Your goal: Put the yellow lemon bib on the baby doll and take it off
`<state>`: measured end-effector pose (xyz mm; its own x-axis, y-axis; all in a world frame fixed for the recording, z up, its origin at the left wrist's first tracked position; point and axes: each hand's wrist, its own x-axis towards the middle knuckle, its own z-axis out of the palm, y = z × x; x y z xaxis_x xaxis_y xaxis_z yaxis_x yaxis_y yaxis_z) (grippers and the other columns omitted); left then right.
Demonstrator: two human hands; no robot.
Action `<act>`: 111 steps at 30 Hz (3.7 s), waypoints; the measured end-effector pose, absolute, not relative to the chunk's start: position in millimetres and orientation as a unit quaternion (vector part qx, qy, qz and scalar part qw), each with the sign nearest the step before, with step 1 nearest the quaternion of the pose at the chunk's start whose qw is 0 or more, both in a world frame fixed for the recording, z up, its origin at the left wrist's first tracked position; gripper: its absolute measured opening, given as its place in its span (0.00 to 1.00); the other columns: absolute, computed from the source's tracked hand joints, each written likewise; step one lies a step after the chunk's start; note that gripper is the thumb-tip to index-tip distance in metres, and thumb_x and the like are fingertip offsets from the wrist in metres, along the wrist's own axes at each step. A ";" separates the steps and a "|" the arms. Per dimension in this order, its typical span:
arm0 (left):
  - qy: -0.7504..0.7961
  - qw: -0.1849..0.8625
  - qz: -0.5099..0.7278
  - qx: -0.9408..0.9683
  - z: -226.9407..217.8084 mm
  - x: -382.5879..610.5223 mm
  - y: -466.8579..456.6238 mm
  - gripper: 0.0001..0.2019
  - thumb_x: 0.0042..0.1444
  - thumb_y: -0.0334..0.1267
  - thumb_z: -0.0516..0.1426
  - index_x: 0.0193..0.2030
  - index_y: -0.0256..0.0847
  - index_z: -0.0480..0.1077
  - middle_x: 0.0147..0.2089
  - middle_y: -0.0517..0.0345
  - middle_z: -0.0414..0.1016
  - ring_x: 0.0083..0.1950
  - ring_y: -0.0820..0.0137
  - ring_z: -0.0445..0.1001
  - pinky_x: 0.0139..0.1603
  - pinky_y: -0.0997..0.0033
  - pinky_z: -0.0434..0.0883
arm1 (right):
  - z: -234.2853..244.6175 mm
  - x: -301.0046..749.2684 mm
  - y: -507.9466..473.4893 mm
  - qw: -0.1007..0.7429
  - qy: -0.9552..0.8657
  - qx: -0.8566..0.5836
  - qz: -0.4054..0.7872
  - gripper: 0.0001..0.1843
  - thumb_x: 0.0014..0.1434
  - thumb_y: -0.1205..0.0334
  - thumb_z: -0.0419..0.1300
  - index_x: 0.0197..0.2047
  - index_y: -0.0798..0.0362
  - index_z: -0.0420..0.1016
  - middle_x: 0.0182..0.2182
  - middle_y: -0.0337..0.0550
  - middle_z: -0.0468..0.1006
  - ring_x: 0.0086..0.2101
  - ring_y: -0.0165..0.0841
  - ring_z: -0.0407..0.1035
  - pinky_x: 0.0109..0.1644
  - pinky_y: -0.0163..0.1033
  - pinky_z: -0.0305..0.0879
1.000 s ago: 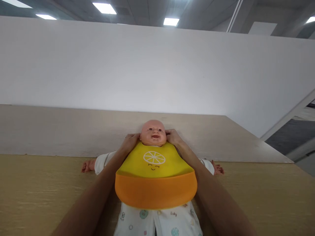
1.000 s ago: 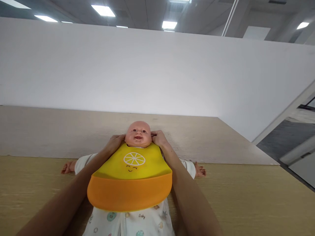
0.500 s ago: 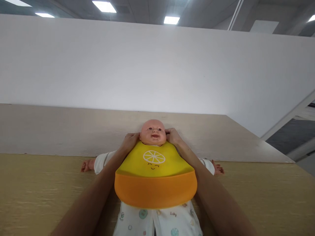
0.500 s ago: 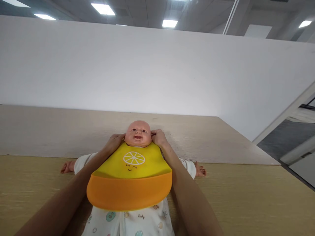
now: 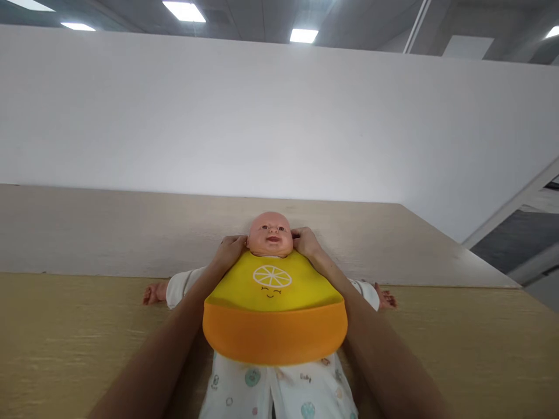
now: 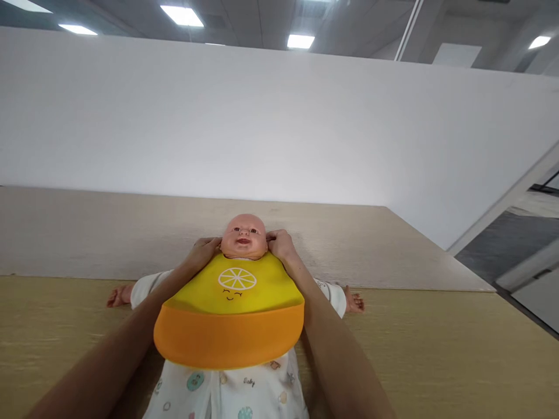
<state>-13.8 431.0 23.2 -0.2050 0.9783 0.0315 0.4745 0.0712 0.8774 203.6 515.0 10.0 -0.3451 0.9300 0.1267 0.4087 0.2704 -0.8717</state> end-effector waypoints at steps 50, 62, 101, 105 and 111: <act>0.578 -0.090 0.200 0.786 4.3 -131.8 298.3 0.19 0.53 0.43 0.52 0.52 0.44 0.71 0.53 0.49 0.75 0.57 0.56 0.69 0.58 0.54 0.65 | 24.5 345.7 362.9 0.137 -0.873 -0.462 -0.081 0.23 0.60 0.64 0.48 0.58 0.55 0.67 0.55 0.53 0.68 0.58 0.42 0.56 0.59 0.48 0.53; 0.571 -0.213 0.289 0.739 -7.9 -109.2 284.7 0.17 0.57 0.36 0.50 0.52 0.41 0.69 0.55 0.44 0.71 0.61 0.55 0.63 0.61 0.50 0.61 | 13.2 338.3 357.8 0.151 -0.853 -0.477 -0.146 0.26 0.57 0.74 0.45 0.57 0.56 0.67 0.61 0.51 0.62 0.62 0.44 0.51 0.61 0.52 0.51; 0.744 -0.073 0.188 0.637 11.3 31.3 168.4 0.11 0.56 0.30 0.50 0.43 0.37 0.70 0.46 0.45 0.69 0.48 0.60 0.69 0.48 0.64 0.64 | 19.4 259.3 210.5 0.167 -0.734 -0.657 0.027 0.18 0.60 0.66 0.51 0.53 0.57 0.66 0.49 0.55 0.70 0.50 0.43 0.61 0.48 0.42 0.54; 0.751 -0.069 0.177 0.632 17.3 36.2 162.3 0.11 0.57 0.32 0.49 0.44 0.37 0.68 0.46 0.45 0.70 0.49 0.58 0.69 0.47 0.62 0.65 | 17.8 261.6 210.6 0.168 -0.744 -0.646 0.026 0.18 0.59 0.65 0.51 0.53 0.57 0.65 0.49 0.54 0.70 0.50 0.43 0.61 0.49 0.41 0.54; 0.750 -0.014 0.285 0.596 16.5 39.4 133.2 0.07 0.56 0.31 0.49 0.39 0.39 0.66 0.43 0.47 0.73 0.48 0.59 0.71 0.45 0.62 0.67 | 15.3 263.5 204.4 0.183 -0.749 -0.636 0.029 0.16 0.61 0.65 0.50 0.52 0.58 0.66 0.48 0.54 0.71 0.49 0.43 0.61 0.49 0.41 0.53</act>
<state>39.4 133.2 16.5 -0.2887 0.8871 0.3601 0.9025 0.1267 0.4116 263.5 204.4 15.3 -0.1240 0.9635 0.2372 0.9427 0.1891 -0.2750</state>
